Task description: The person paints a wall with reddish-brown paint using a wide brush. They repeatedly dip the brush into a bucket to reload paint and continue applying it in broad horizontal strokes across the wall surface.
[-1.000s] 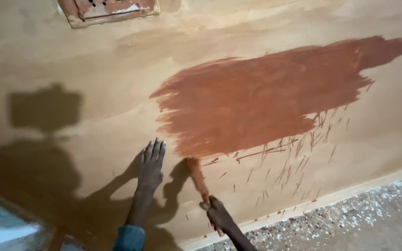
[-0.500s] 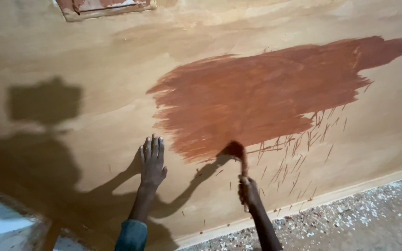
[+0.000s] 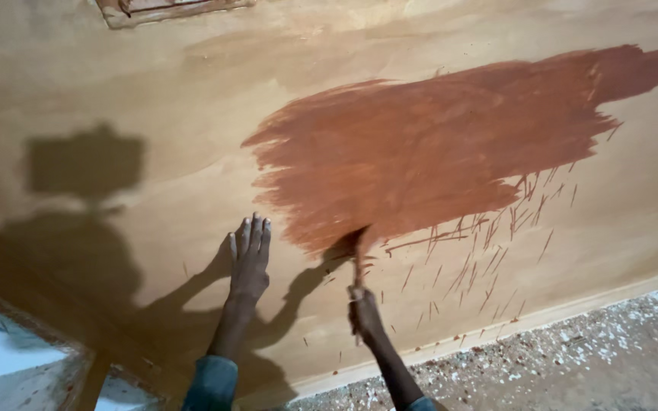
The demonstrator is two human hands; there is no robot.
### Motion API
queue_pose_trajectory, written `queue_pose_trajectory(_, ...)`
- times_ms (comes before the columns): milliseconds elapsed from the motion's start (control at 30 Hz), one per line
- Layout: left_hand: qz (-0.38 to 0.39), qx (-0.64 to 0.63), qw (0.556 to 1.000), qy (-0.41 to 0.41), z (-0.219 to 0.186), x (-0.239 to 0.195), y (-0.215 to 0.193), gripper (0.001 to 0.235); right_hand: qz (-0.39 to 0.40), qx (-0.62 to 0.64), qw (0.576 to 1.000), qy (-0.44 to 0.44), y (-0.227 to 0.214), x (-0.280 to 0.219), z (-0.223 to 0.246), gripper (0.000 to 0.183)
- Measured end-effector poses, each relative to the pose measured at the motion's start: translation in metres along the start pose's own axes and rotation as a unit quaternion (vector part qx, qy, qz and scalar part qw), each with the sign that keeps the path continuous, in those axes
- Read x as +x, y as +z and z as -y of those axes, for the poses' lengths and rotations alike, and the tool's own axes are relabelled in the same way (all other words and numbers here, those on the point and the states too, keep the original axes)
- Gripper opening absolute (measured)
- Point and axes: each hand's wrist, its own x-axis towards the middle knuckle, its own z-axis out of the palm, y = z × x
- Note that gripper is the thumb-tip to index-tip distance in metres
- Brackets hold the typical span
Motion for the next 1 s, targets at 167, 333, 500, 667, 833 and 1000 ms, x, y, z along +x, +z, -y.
queue_pose_trajectory(167,-0.042,-0.078,0.995,0.045,0.018,-0.003,0.001,0.098,0.081,-0.097,0.991,0.041,0.028,-0.053,0.031,0.041)
queue_pose_trajectory(333,-0.200,-0.125,0.969,0.080,0.059,0.005,-0.023,0.062,0.044,-0.255,0.966,-0.026,0.038,-0.092,0.108,0.047)
queue_pose_trajectory(500,-0.303,-0.109,0.945,0.057,0.083,0.030,-0.039,0.054,-0.019,-0.332,0.838,-0.432,0.079,-0.063,0.203,0.040)
queue_pose_trajectory(667,-0.346,-0.171,0.921,0.057,0.096,0.045,-0.050,0.042,0.263,0.115,0.956,-0.066,0.127,-0.046,0.249,0.049)
queue_pose_trajectory(833,-0.329,-0.271,0.903,0.050,0.099,0.033,-0.042,0.043,0.192,0.032,0.981,0.027,0.137,-0.043,0.186,0.053)
queue_pose_trajectory(1000,-0.314,-0.159,0.933,0.077,0.104,0.028,-0.031,0.049,0.165,-0.043,0.983,0.062,0.081,-0.035,0.054,0.056)
